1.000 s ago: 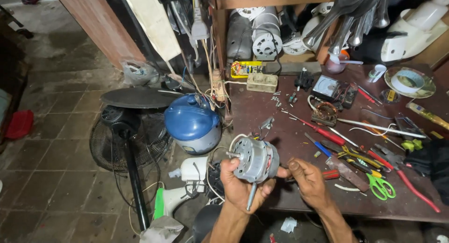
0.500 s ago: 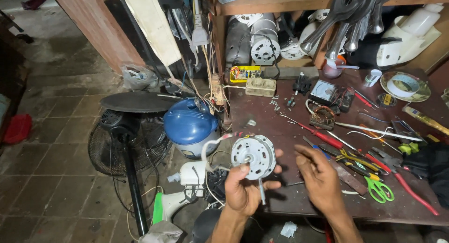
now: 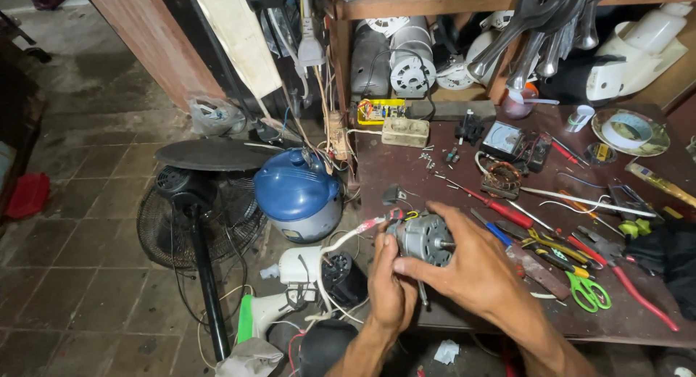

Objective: The person disassembles a small electric motor, separating the stator and rotor components. They use a screwdriver to adjust the internal wiring and a brush to clean the parts. Finally, the person reassembles the motor housing and secures it with screws.

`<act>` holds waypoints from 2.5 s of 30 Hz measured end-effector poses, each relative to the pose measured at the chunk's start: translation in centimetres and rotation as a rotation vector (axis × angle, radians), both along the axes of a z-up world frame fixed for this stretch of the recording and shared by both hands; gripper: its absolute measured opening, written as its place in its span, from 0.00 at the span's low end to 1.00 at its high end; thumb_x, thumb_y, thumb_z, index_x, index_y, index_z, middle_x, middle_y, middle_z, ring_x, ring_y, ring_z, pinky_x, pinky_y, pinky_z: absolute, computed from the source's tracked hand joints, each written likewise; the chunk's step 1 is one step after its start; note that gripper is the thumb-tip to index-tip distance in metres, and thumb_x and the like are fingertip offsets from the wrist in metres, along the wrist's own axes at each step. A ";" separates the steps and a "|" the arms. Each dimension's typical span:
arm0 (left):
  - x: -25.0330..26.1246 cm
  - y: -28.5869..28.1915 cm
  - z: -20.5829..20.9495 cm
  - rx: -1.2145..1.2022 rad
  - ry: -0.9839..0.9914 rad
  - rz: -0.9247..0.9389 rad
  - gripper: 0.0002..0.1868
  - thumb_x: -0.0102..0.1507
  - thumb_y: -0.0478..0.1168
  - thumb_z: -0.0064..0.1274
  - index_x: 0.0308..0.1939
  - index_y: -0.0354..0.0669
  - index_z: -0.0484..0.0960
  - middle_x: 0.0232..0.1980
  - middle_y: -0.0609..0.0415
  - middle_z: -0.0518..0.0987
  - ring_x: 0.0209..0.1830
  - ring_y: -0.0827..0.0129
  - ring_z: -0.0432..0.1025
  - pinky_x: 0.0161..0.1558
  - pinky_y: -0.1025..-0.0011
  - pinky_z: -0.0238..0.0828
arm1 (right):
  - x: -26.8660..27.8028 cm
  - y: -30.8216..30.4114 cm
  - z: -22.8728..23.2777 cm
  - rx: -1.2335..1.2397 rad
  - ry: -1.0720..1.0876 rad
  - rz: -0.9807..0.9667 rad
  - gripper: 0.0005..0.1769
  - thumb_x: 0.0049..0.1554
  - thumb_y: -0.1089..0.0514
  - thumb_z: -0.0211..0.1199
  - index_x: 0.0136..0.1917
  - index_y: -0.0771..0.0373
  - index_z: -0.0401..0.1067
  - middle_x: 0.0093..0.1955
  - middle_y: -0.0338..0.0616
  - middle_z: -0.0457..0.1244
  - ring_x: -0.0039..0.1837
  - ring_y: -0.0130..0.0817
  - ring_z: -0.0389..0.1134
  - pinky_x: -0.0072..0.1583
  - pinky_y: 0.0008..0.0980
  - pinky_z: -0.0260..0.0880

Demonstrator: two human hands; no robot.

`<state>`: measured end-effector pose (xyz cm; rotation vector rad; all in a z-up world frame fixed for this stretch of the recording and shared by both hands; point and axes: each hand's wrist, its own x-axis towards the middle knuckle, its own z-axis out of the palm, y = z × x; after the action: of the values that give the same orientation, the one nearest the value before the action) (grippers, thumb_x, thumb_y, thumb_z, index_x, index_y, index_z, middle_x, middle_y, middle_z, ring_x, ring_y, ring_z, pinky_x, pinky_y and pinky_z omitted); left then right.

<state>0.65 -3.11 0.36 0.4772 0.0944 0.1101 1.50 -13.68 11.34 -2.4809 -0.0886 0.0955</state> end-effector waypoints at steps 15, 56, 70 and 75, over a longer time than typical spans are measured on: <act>0.6 -0.4 0.3 0.043 0.183 0.189 0.19 0.69 0.41 0.38 0.51 0.25 0.77 0.48 0.33 0.80 0.47 0.54 0.74 0.54 0.60 0.73 | 0.2 -1.2 -2.3 0.233 -0.216 0.026 0.43 0.45 0.46 0.64 0.70 0.63 0.57 0.63 0.51 0.56 0.57 0.40 0.64 0.58 0.39 0.66; 0.8 4.0 -0.3 0.006 0.152 0.039 0.27 0.65 0.50 0.44 0.62 0.36 0.72 0.56 0.38 0.77 0.53 0.48 0.73 0.51 0.44 0.73 | 2.6 -11.4 -5.8 0.407 0.007 -0.294 0.20 0.56 0.52 0.62 0.61 0.57 0.76 0.61 0.38 0.70 0.61 0.24 0.69 0.64 0.25 0.65; 1.4 5.5 0.2 0.021 -0.007 -0.077 0.33 0.56 0.40 0.56 0.65 0.37 0.69 0.56 0.38 0.75 0.54 0.42 0.73 0.52 0.48 0.74 | 0.2 -23.9 -3.5 -0.107 0.151 -0.514 0.13 0.56 0.55 0.61 0.53 0.54 0.81 0.51 0.39 0.73 0.56 0.33 0.72 0.53 0.34 0.63; 1.3 5.3 0.6 -0.017 0.059 -0.121 0.33 0.53 0.45 0.52 0.61 0.35 0.73 0.57 0.36 0.76 0.57 0.37 0.71 0.54 0.46 0.70 | -1.1 -24.4 -3.8 -0.039 0.156 -0.528 0.19 0.60 0.60 0.49 0.58 0.59 0.77 0.59 0.44 0.71 0.64 0.41 0.69 0.64 0.39 0.65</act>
<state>2.00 2.16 0.99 0.4678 0.1235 -0.0235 0.36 -38.04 7.58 -2.4414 0.6342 0.0646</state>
